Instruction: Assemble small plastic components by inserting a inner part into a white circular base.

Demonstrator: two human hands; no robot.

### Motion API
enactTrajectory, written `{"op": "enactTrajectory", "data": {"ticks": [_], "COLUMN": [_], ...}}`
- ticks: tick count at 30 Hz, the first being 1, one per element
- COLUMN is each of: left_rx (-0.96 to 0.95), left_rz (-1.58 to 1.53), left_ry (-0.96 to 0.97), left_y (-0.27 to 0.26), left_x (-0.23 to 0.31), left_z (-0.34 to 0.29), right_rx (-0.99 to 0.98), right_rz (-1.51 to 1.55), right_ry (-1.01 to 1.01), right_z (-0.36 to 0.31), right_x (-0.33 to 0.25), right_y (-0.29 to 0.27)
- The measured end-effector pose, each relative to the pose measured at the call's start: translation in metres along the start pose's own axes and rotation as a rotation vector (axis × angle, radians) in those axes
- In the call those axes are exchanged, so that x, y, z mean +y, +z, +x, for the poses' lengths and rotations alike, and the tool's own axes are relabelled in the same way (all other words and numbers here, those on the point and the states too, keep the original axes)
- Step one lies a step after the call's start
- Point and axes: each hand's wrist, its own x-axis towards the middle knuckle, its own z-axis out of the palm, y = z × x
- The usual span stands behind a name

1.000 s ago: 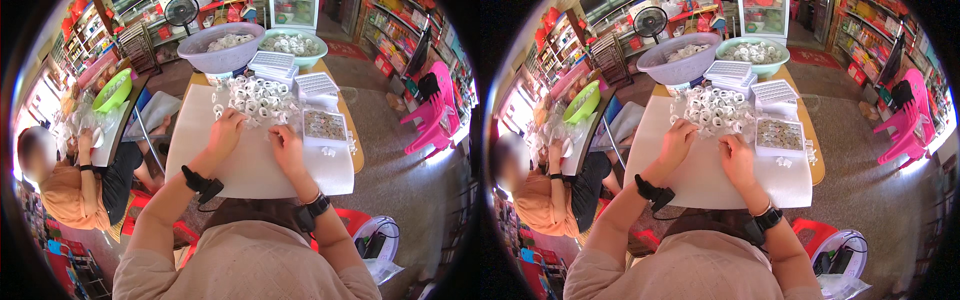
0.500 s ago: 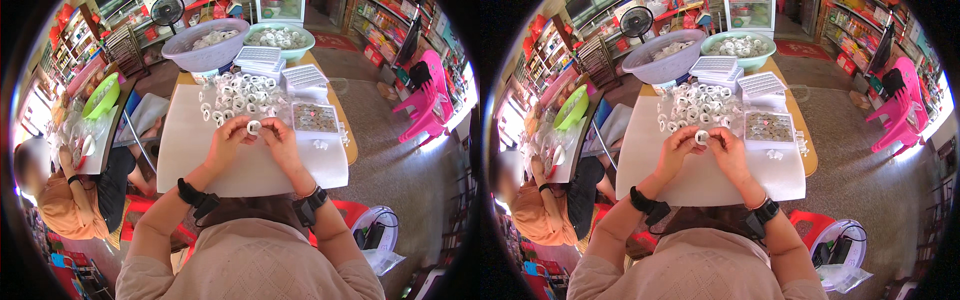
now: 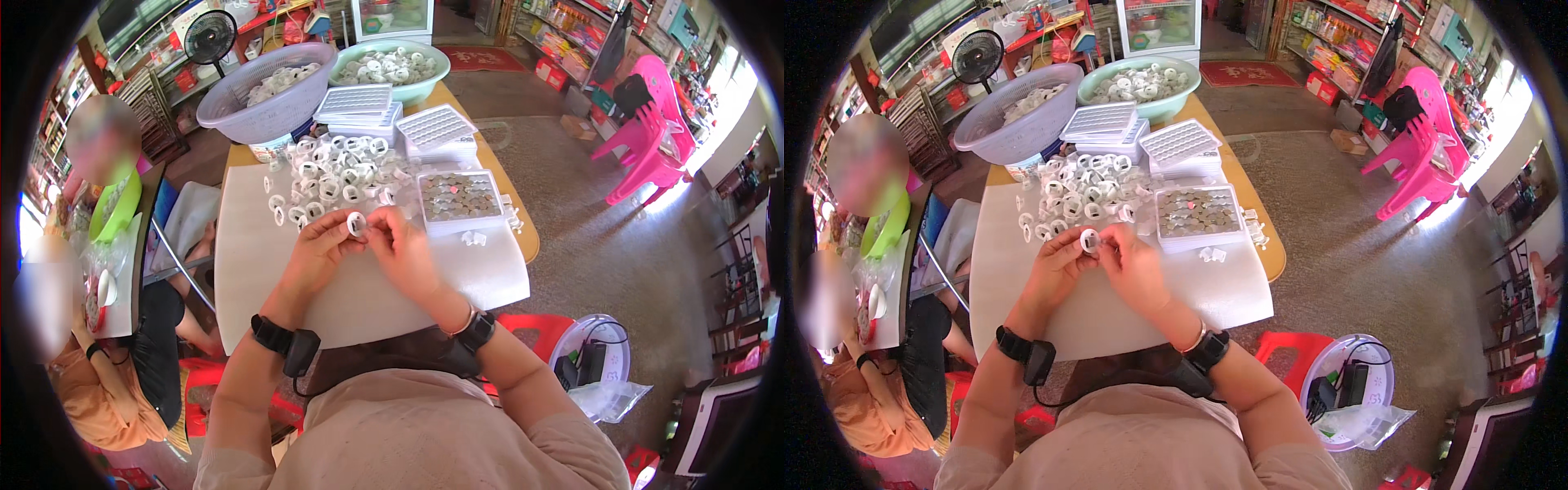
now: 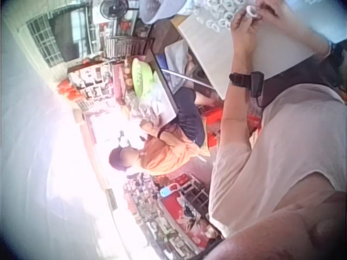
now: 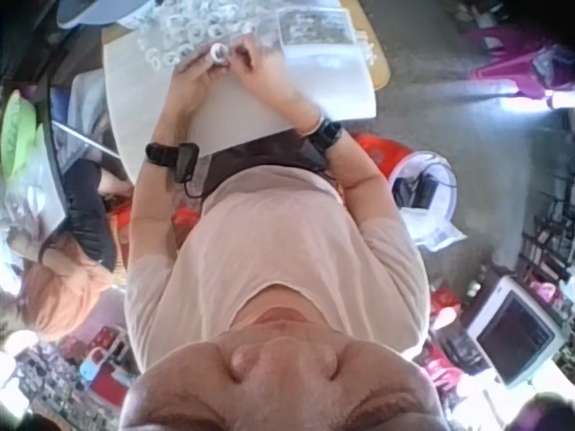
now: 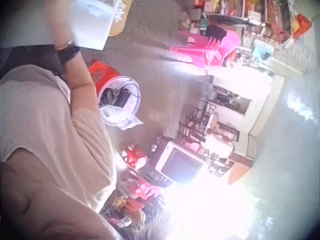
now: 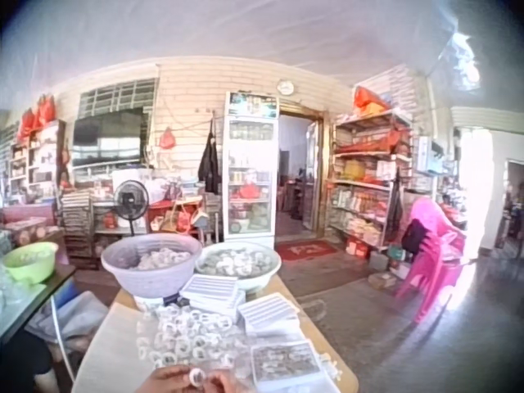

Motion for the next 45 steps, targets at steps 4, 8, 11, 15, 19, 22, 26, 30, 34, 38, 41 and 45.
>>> {"op": "enactTrajectory", "data": {"ticks": [4, 8, 11, 15, 19, 22, 26, 30, 34, 38, 41, 45], "left_rx": [-0.016, -0.026, -0.063, -0.063, -0.04, -0.08, -0.069, -0.107, -0.225, -0.199, -0.212, -0.179], "left_rz": [-0.079, -0.01, 0.024, 0.081, 0.223, 0.202, 0.136, 0.031, -0.229, -0.268, -0.234, -0.209], "left_ry": [0.014, -0.038, -0.057, -0.082, -0.098, -0.09, -0.084, -0.141, -0.122, -0.137, -0.129, -0.124], "left_y": [-0.004, -0.003, -0.01, -0.01, -0.009, -0.011, -0.007, -0.003, -0.01, -0.007, -0.007, -0.005], "left_x": [0.0, 0.001, 0.0, 0.003, 0.002, -0.007, -0.008, -0.002, -0.017, -0.011, -0.011, -0.016], "left_z": [0.003, 0.004, 0.006, 0.005, 0.002, 0.006, 0.004, 0.002, 0.012, 0.009, 0.008, 0.008], "right_rx": [0.021, 0.16, 0.176, 0.059, -0.02, -0.037, -0.055, -0.006, -0.025, -0.08, -0.103, -0.097], "right_rz": [-0.1, -0.346, -0.605, -0.788, -0.92, -0.857, -0.846, -0.735, -0.663, -0.573, -0.527, -0.404], "right_ry": [-0.246, -0.266, -0.146, -0.197, -0.221, -0.107, -0.186, -0.172, -0.16, -0.233, -0.237, -0.177], "right_z": [-0.003, 0.008, 0.037, 0.05, 0.053, 0.054, 0.056, 0.053, 0.03, 0.012, 0.009, 0.008], "right_x": [-0.025, -0.03, -0.014, 0.01, 0.018, 0.017, 0.027, 0.006, -0.052, -0.042, -0.031, -0.023], "right_y": [-0.006, -0.051, -0.093, -0.107, -0.11, -0.113, -0.118, -0.102, -0.054, -0.018, -0.008, -0.01]}}
